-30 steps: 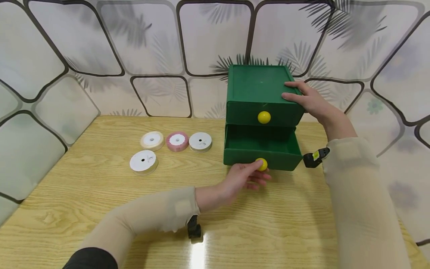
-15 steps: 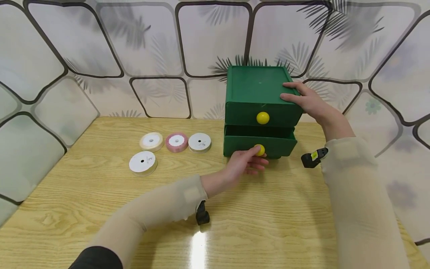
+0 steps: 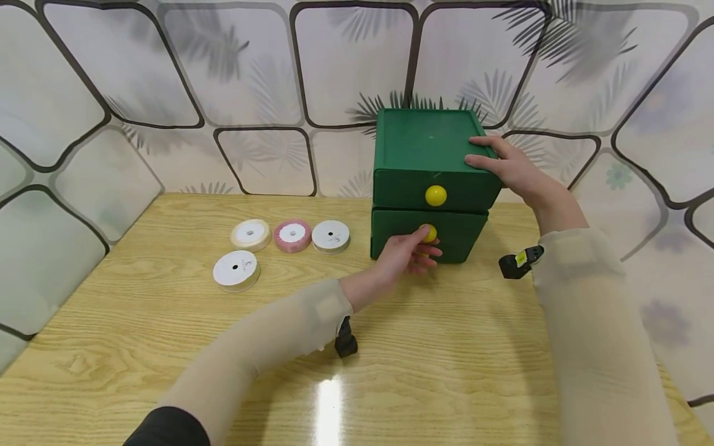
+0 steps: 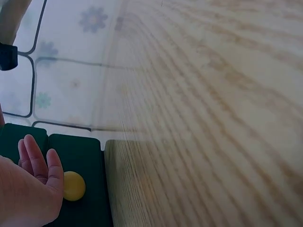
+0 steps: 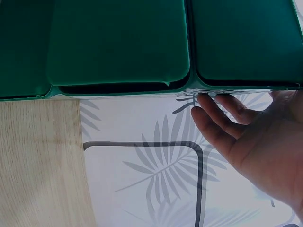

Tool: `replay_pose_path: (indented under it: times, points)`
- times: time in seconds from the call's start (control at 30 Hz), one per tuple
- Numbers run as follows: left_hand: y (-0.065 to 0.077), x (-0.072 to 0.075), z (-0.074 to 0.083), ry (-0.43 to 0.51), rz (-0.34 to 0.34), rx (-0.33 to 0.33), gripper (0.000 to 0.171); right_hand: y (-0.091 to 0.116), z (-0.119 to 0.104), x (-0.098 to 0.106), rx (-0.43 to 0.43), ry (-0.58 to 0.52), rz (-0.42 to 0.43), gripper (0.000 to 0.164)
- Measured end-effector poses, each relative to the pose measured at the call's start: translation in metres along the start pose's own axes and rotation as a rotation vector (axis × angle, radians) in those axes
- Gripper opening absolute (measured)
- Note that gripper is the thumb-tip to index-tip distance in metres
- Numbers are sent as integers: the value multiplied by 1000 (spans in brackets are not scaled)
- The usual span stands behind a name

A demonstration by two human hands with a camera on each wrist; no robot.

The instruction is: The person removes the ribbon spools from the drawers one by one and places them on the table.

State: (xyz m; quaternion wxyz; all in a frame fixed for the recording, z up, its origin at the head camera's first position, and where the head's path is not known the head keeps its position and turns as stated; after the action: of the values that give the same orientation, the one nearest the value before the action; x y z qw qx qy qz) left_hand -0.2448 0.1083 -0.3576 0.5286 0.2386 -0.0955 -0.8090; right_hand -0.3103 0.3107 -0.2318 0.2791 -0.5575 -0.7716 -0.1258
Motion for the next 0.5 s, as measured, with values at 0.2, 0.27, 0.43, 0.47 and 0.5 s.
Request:
replay_pose_path:
  times: [0.2,0.27,0.43,0.47,0.5]
  points:
    - [-9,1,1,-12,9,-14,48,1,0,-1,-3,1,-6,66]
    - [-10,1,1,-11,1,-12,48,1,1,-1,-1,5,-9,66]
    - [-12,1,2,-17,-5,-17,48,0,1,0,-5,-2,-5,67]
    - [-12,1,3,-19,-4,-17,48,0,1,0,-6,-3,-4,67]
    - [-12,1,3,-21,-1,-16,48,0,0,0,-8,-5,-3,67]
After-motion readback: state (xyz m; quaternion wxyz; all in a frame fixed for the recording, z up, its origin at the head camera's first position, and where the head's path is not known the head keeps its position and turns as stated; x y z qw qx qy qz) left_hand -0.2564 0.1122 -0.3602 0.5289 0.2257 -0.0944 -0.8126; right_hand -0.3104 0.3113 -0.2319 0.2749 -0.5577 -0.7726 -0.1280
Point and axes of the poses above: each hand's wrist, its own y-axis away from the middle knuckle, its own x-axis out of the back of the hand, z = x × y, the point moved 3 cm from there along -y, towards the middle knuckle, and after that the axes turned 15 degrees about x, right-handed, at the moved point
